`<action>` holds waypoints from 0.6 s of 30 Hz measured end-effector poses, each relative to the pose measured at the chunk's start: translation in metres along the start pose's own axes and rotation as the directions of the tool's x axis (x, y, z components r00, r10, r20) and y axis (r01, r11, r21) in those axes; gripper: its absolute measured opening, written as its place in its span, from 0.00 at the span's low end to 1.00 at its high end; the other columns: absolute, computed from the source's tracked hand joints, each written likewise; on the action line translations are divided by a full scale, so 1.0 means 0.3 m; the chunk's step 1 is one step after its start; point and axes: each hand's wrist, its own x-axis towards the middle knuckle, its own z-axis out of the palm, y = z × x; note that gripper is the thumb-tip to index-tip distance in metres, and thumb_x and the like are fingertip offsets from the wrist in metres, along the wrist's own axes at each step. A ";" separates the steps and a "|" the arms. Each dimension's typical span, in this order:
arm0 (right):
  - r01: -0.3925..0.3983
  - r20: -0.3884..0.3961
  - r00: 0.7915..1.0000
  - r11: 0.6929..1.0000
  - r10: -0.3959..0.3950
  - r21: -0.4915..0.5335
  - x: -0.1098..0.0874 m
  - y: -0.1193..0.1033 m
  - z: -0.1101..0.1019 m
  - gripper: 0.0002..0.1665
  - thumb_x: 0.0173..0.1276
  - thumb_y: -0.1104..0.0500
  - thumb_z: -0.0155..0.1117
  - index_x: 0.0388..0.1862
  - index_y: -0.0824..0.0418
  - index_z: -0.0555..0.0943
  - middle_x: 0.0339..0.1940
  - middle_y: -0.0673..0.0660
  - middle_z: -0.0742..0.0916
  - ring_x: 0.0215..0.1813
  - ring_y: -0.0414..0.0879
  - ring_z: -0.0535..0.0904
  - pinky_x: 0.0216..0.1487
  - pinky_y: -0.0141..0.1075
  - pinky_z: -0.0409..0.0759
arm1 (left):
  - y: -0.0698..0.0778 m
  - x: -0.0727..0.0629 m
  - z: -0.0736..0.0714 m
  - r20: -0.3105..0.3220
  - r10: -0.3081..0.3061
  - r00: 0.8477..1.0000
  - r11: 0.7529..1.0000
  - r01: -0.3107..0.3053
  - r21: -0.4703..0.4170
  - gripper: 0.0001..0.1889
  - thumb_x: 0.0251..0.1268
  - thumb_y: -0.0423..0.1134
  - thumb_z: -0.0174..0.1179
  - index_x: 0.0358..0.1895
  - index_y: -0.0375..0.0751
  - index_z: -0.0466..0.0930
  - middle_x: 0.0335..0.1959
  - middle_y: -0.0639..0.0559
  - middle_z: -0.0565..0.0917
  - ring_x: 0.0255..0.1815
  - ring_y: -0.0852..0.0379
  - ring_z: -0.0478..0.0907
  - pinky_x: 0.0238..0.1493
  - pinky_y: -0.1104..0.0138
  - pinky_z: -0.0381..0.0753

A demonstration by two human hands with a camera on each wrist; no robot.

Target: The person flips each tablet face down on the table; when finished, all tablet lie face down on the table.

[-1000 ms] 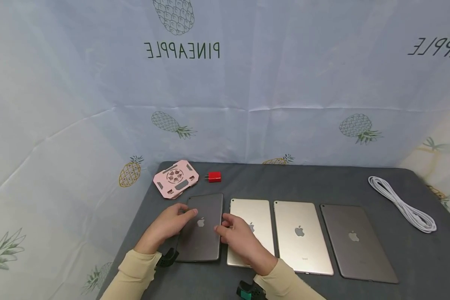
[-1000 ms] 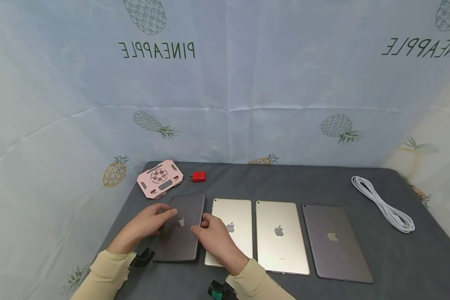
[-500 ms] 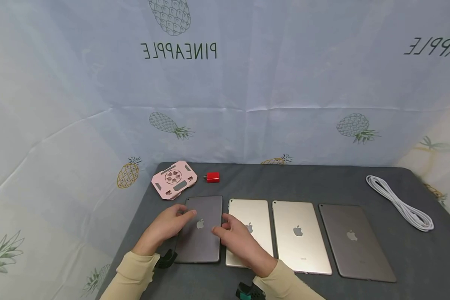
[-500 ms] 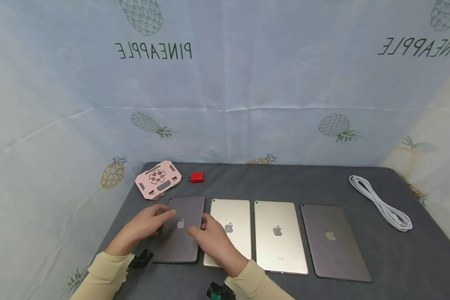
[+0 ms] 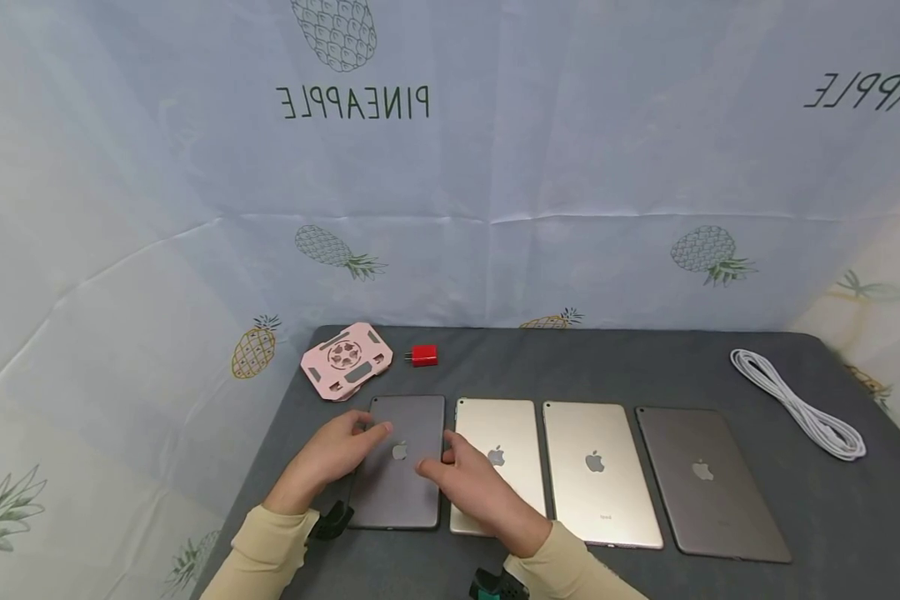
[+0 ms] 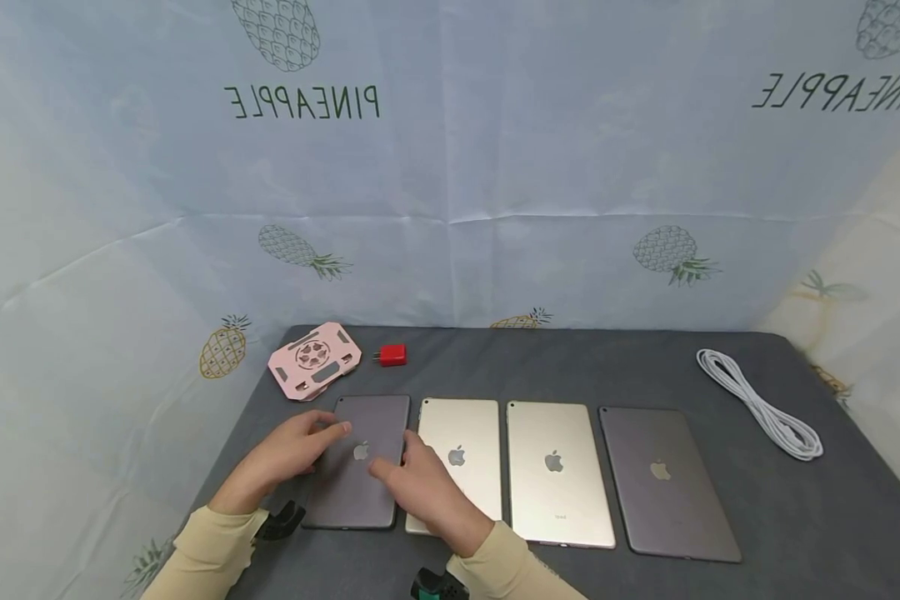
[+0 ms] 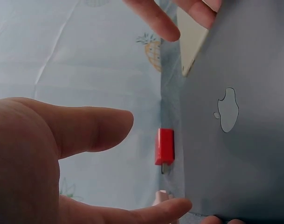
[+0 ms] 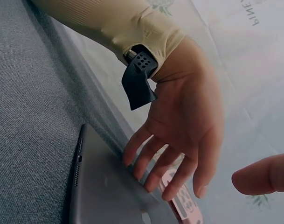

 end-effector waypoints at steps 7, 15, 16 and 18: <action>0.008 0.032 0.999 0.995 -0.005 -0.101 -0.016 -0.013 -0.045 0.51 0.75 0.44 0.67 0.85 0.71 0.62 0.75 0.74 0.77 0.71 0.67 0.79 0.64 0.65 0.82 | 0.003 0.017 0.000 0.033 0.002 0.999 1.000 -0.002 -0.008 0.38 0.79 0.61 0.59 0.74 0.30 0.74 0.67 0.32 0.82 0.63 0.39 0.83 0.62 0.40 0.85; 0.278 0.090 0.960 0.865 -0.265 -0.417 -0.062 0.039 -0.247 0.36 0.80 0.43 0.65 0.79 0.59 0.76 0.73 0.60 0.84 0.69 0.60 0.83 0.68 0.58 0.84 | -0.034 -0.007 -0.047 0.002 0.066 0.998 0.997 -0.066 0.031 0.39 0.80 0.61 0.59 0.77 0.31 0.71 0.72 0.31 0.79 0.69 0.35 0.81 0.65 0.41 0.83; 0.286 0.079 0.956 0.838 -0.283 -0.465 -0.075 0.048 -0.280 0.36 0.80 0.42 0.65 0.79 0.57 0.76 0.74 0.59 0.84 0.70 0.60 0.83 0.69 0.59 0.83 | -0.043 -0.017 -0.050 -0.010 0.082 0.997 0.996 -0.082 0.040 0.39 0.80 0.60 0.59 0.77 0.31 0.71 0.72 0.30 0.78 0.69 0.34 0.80 0.64 0.41 0.84; 0.277 0.047 0.951 0.775 -0.306 -0.568 -0.104 0.063 -0.344 0.36 0.80 0.39 0.65 0.79 0.53 0.76 0.75 0.57 0.83 0.73 0.60 0.81 0.71 0.61 0.81 | -0.064 -0.039 -0.056 -0.040 0.109 0.993 0.992 -0.106 0.063 0.38 0.81 0.59 0.60 0.79 0.33 0.70 0.74 0.30 0.77 0.70 0.34 0.80 0.63 0.42 0.85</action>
